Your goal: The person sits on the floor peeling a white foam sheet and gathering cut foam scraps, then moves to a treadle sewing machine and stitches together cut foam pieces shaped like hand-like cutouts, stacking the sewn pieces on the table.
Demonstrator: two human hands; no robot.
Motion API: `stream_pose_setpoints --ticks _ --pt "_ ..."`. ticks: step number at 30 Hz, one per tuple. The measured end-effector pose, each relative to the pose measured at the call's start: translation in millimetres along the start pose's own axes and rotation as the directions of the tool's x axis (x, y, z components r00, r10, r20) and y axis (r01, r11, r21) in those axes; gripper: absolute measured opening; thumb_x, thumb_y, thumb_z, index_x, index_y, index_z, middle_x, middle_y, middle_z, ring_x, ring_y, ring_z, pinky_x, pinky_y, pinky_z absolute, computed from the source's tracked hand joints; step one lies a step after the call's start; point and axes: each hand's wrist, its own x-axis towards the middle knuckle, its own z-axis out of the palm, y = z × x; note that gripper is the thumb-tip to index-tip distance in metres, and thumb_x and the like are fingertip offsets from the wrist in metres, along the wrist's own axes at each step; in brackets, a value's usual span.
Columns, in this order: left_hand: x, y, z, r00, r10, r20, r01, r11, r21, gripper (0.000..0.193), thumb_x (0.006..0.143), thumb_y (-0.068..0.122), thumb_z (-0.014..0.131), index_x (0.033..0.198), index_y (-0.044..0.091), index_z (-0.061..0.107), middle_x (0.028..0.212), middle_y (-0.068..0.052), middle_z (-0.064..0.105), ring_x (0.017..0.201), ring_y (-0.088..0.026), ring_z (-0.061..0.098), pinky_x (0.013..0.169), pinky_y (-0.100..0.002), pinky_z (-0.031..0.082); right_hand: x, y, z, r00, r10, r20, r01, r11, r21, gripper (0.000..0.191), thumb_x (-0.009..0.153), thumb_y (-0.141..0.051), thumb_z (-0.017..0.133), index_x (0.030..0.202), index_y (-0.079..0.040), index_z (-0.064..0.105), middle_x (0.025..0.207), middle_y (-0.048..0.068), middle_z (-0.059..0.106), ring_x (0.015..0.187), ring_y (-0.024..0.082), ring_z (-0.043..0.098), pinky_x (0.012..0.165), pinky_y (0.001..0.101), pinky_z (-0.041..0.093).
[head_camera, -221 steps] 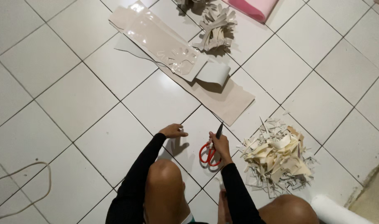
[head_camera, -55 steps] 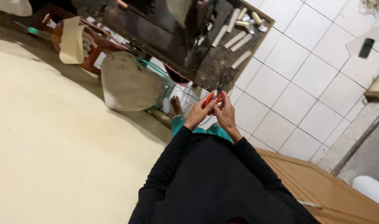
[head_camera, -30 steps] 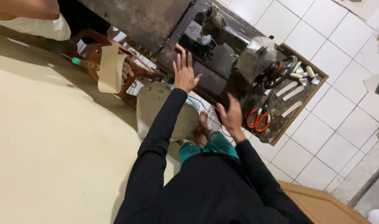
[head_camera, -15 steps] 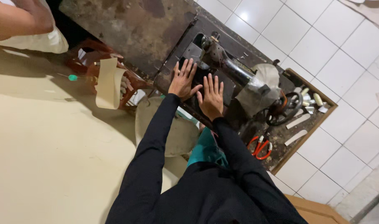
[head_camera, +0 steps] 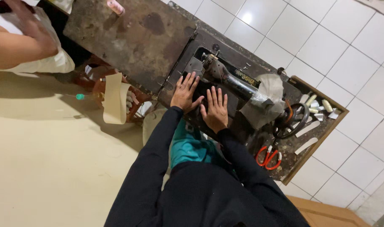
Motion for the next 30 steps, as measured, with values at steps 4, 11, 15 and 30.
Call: stream_pose_setpoints --ticks 4,11,15,30 --pt "-5 -8 11 1.0 -0.005 -0.013 0.004 0.999 -0.044 0.08 0.099 0.049 0.065 0.16 0.006 0.035 0.166 -0.018 0.031 0.154 -0.036 0.03 0.125 -0.055 0.024 -4 4 12 1.0 0.01 0.0 -0.01 1.0 -0.01 0.074 0.094 -0.032 0.07 0.156 -0.003 0.042 0.165 0.018 0.037 0.154 0.039 0.031 0.124 0.058 0.024" --pt "-21 -22 26 0.998 0.002 -0.06 -0.009 0.992 -0.122 0.072 0.099 0.039 0.069 0.156 0.004 0.042 0.164 -0.019 0.038 0.152 -0.036 0.036 0.126 -0.053 0.026 -7 -6 39 0.992 0.093 -0.089 -0.097 0.995 -0.039 0.064 0.098 -0.031 0.071 0.15 -0.003 0.049 0.16 0.017 0.044 0.152 0.038 0.035 0.125 0.0593 0.024" --pt "-29 -34 35 0.993 0.019 -0.114 -0.038 0.985 -0.165 0.065 0.096 0.033 0.07 0.149 0.002 0.048 0.16 -0.02 0.04 0.15 -0.039 0.038 0.124 -0.053 0.027 -6 -16 54 0.986 0.084 -0.144 -0.083 0.996 0.011 0.054 0.099 -0.025 0.07 0.146 -0.005 0.053 0.156 0.018 0.049 0.15 0.039 0.039 0.123 0.0605 0.023" --pt "-126 -159 34 0.924 -0.25 -0.291 -0.074 0.627 -0.776 0.042 0.105 0.01 0.062 0.145 0.006 0.053 0.151 -0.015 0.056 0.134 -0.028 0.061 0.109 -0.036 0.054 56 -161 175 0.93 0.026 -0.367 0.089 0.952 0.294 0.041 0.098 -0.001 0.073 0.137 -0.001 0.057 0.139 0.021 0.063 0.131 0.039 0.061 0.116 0.0493 0.046"
